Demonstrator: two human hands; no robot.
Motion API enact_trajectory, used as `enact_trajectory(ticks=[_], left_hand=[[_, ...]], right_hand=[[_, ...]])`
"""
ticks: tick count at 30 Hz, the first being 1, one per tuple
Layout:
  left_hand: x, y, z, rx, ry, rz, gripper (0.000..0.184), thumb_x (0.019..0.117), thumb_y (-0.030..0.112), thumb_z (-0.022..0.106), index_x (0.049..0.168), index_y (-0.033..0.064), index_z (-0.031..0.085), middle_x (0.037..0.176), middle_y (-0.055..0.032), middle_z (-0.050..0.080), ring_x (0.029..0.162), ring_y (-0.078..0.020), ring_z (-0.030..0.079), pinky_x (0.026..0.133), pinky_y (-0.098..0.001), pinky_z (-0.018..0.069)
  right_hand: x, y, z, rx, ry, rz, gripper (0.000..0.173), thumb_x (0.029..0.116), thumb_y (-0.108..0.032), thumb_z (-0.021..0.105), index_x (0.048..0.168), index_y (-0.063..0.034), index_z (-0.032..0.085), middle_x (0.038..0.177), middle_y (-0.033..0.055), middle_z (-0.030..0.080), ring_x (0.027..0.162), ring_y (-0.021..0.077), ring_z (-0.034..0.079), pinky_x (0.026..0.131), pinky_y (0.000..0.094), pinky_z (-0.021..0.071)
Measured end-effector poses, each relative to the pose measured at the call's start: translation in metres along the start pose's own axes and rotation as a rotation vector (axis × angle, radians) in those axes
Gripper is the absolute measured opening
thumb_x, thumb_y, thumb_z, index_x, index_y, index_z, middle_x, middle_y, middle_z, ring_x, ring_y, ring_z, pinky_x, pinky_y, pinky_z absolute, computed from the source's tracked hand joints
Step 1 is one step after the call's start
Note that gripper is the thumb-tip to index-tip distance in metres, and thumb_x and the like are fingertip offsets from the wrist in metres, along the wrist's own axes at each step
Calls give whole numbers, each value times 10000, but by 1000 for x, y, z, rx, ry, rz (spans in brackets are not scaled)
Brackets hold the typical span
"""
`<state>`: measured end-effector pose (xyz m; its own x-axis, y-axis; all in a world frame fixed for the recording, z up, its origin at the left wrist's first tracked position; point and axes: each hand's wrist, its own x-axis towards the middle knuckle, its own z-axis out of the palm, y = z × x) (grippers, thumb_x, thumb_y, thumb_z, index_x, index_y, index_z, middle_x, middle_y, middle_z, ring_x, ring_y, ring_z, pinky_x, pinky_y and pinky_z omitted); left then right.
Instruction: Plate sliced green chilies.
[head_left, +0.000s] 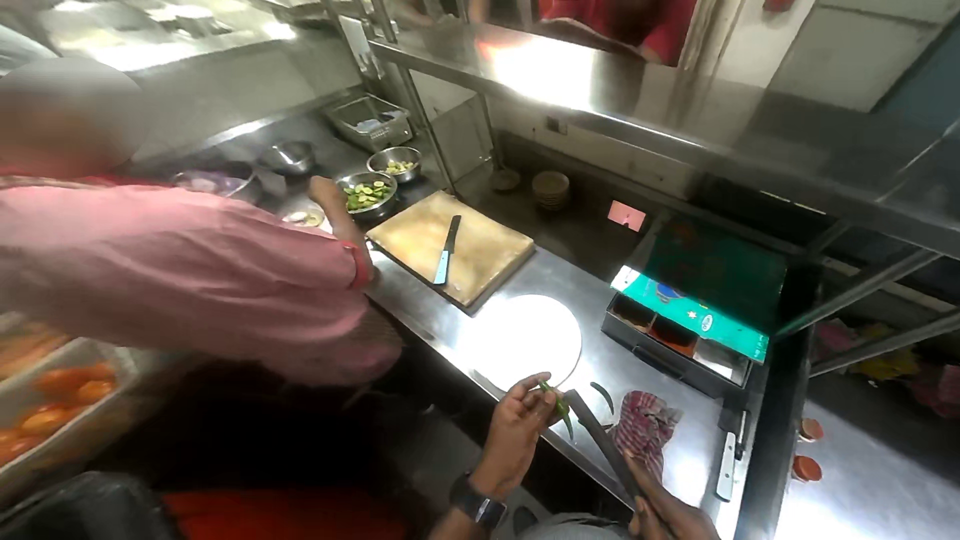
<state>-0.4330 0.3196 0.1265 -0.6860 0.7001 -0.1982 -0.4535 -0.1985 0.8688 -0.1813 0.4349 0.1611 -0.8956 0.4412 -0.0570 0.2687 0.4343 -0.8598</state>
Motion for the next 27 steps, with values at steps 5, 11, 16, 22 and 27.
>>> enact_trajectory(ticks=[5, 11, 16, 22, 27], left_hand=[[-4, -2, -4, -11, -5, -35, 340, 1022, 56, 598, 1342, -62, 590, 1144, -213, 689, 1008, -295, 709, 947, -453, 596], [-8, -1, 0, 15, -49, -58, 309, 1034, 77, 585, 1305, -62, 637, 1171, -215, 696, 1008, -285, 712, 940, -439, 596], [-8, 2, 0, 19, -89, -71, 317, 1037, 75, 581, 1314, -72, 626, 1211, -221, 685, 1042, -296, 710, 967, -443, 592], [-8, 7, 0, -51, -143, -134, 323, 1043, 77, 566, 1333, -55, 614, 1191, -204, 690, 1016, -271, 715, 960, -433, 590], [-9, 6, -3, -7, -160, -113, 329, 1036, 83, 584, 1334, -51, 621, 1199, -203, 693, 1025, -273, 715, 959, -432, 591]], right_hand=[[2, -4, 2, 4, -8, 7, 475, 1072, -157, 489, 1547, -146, 475, 877, 80, 741, 701, 188, 691, 709, 411, 612], [-1, 0, 4, -32, -10, -1, 471, 1072, -168, 486, 1543, -157, 485, 900, 104, 746, 703, 208, 695, 704, 431, 610], [-3, 2, 3, -28, 9, -17, 468, 1068, -168, 497, 1536, -156, 495, 935, 111, 754, 703, 206, 700, 704, 429, 613], [-6, 2, 4, 7, 11, -30, 469, 1075, -175, 488, 1543, -154, 484, 911, 114, 744, 687, 194, 685, 692, 419, 608], [-9, -3, 1, -58, 34, -38, 472, 1057, -152, 514, 1529, -146, 505, 1001, 135, 757, 722, 218, 704, 717, 432, 609]])
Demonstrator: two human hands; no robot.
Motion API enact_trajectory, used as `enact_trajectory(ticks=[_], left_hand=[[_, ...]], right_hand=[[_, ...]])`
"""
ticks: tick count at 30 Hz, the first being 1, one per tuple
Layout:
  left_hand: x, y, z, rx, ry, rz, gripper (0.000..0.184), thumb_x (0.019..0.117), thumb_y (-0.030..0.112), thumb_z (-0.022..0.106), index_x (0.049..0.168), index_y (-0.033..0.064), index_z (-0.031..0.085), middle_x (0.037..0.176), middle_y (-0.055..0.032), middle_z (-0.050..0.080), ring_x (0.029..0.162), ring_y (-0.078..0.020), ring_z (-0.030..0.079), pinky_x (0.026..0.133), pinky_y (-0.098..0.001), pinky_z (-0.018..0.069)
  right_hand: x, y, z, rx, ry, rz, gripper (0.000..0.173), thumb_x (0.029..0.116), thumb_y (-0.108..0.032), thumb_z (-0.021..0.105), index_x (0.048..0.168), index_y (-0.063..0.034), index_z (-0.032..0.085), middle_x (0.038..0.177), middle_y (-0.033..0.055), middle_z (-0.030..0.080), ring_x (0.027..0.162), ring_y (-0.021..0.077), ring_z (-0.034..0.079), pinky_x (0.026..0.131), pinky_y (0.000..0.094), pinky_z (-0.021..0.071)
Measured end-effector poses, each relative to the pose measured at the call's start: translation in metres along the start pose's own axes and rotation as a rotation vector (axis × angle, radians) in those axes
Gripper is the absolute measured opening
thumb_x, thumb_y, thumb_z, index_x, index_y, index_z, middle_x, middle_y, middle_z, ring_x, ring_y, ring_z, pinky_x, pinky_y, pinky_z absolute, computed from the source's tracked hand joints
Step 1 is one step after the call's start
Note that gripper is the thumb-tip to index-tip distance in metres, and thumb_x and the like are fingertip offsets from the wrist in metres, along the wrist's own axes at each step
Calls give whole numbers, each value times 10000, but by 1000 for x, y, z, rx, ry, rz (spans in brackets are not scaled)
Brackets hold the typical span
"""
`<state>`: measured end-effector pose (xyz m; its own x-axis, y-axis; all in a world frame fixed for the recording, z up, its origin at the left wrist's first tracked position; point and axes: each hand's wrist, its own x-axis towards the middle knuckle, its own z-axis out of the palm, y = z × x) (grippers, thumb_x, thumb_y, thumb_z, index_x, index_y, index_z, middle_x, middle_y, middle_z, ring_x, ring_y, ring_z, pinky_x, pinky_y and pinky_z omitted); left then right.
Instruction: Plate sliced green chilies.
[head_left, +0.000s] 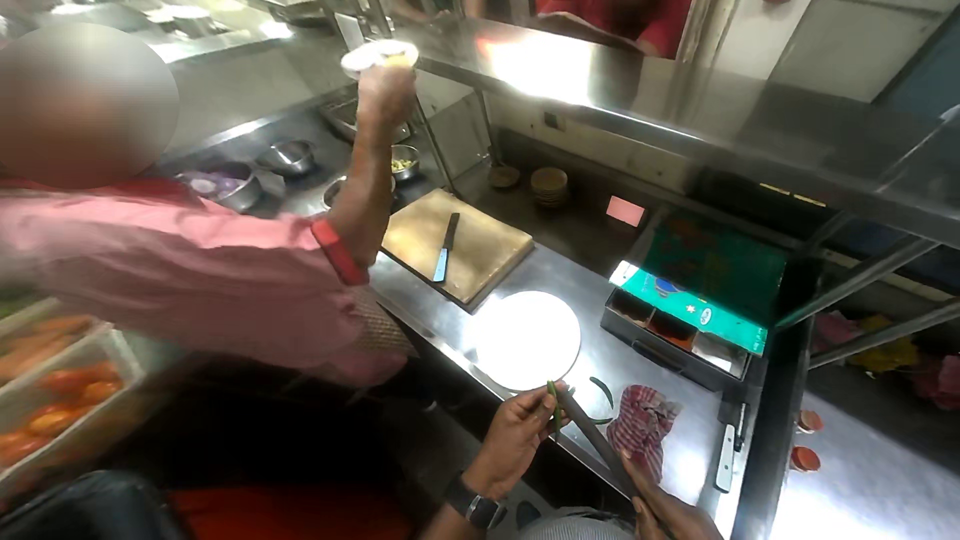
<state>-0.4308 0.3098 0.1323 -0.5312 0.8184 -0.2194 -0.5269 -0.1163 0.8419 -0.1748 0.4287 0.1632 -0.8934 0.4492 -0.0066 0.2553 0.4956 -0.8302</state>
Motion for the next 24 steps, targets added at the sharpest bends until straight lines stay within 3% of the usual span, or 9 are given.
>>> enact_trajectory(ticks=[4, 7, 12, 16, 21, 23, 24], left_hand=[[1, 1, -2, 67, -3, 20, 323, 1026, 90, 606, 1317, -47, 638, 1179, -197, 699, 1022, -273, 712, 959, -436, 590], [1, 1, -2, 107, 12, 33, 305, 1025, 88, 606, 1296, -42, 655, 1137, -172, 712, 973, -226, 708, 907, -390, 596], [-2, -5, 4, 72, 19, 38, 292, 1023, 89, 607, 1284, -28, 666, 1134, -148, 706, 944, -193, 694, 854, -351, 596], [-2, -12, 5, 1, 50, 17, 292, 1029, 73, 590, 1290, -46, 645, 1132, -159, 704, 980, -233, 704, 887, -389, 604], [4, -9, 5, -19, 27, -28, 317, 1033, 75, 585, 1322, -51, 617, 1144, -168, 698, 998, -247, 704, 912, -402, 599], [12, -13, 4, 47, 44, -27, 331, 1029, 86, 600, 1331, -50, 616, 1139, -184, 698, 992, -267, 703, 920, -421, 595], [19, -19, 1, 161, 52, 0, 324, 1028, 96, 609, 1318, -46, 628, 1130, -185, 704, 984, -269, 709, 921, -422, 601]], right_hand=[[-1, -7, -2, -73, -13, 19, 480, 1056, -164, 505, 1536, -163, 498, 1076, 130, 757, 767, 243, 718, 731, 464, 605], [-2, -16, -6, -101, -81, 49, 476, 1061, -155, 489, 1537, -146, 492, 1231, 126, 729, 900, 266, 749, 825, 492, 610], [-8, -18, -7, -139, -85, 58, 462, 1069, -168, 465, 1527, -121, 501, 1081, 175, 755, 822, 321, 744, 757, 536, 605], [-11, -18, -12, -182, -138, 85, 478, 1074, -174, 448, 1551, -153, 471, 1138, 173, 745, 898, 343, 745, 805, 547, 598], [-16, -16, -15, -190, -168, 113, 487, 1079, -187, 428, 1565, -169, 450, 1120, 184, 742, 894, 353, 739, 798, 559, 588], [-19, -14, -20, -163, -138, 135, 481, 1080, -191, 433, 1559, -155, 457, 1178, 161, 737, 906, 322, 744, 820, 540, 595], [-21, -9, -21, -135, -97, 154, 475, 1079, -196, 443, 1551, -147, 469, 1130, 157, 746, 851, 308, 740, 791, 534, 600]])
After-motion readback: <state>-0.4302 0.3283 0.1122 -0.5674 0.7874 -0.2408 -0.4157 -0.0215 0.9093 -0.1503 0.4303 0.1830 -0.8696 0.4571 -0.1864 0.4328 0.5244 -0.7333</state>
